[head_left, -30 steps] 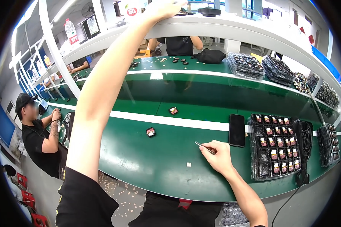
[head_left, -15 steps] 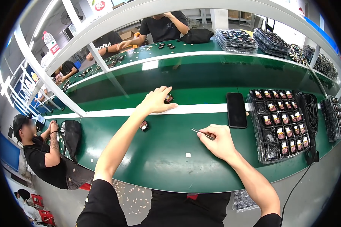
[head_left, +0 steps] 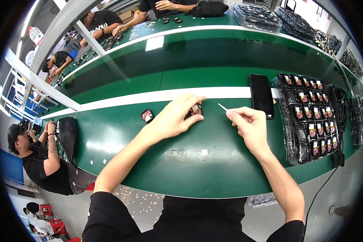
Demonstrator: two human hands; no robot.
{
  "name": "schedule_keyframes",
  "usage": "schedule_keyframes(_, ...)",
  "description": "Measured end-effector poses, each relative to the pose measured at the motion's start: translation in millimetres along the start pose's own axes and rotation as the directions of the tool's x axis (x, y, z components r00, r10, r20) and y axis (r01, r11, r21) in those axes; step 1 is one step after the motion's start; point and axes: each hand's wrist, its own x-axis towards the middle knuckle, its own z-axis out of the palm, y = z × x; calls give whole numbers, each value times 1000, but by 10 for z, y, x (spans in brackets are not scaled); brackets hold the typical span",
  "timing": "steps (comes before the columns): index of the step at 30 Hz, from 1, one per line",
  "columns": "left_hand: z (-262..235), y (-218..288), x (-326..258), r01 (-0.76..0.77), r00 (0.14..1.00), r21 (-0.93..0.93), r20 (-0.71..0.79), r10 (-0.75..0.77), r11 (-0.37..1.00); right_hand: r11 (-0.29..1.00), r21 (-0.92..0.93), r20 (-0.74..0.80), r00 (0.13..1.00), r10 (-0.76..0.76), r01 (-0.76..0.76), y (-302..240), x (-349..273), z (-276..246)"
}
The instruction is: The recorder uses tweezers to assemble or repair small smartwatch electronic components on a production line workbench.
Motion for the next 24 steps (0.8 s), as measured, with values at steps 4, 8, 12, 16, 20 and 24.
schedule_keyframes(4, 43, 252, -344, -78, 997, 148, 27, 74, 986, 999, -21, 38, 999, 34, -33, -73, -24, 116)
schedule_keyframes(8, -66, 281, -388, -30, 999, 135, 32, 26, 990, 999, -45, 58, 998, 33, -30, -103, -51, 134)
schedule_keyframes(12, -63, 102, -474, -10, 999, 64, 42, 7, 998, 994, -101, 53, 998, 39, -34, -83, -46, 154)
schedule_keyframes(16, -83, -15, -505, -16, 999, -27, 51, 18, 999, 990, -137, 71, 997, 42, -32, -72, -79, 198)
schedule_keyframes(20, -56, -121, -543, -37, 999, -115, 29, 41, 993, 987, -143, 91, 992, 82, -68, -126, -144, 258)
schedule_keyframes(24, -74, 41, -533, 53, 992, -152, 124, -34, 987, 991, -125, 120, 991, 54, -39, -76, -225, 304)
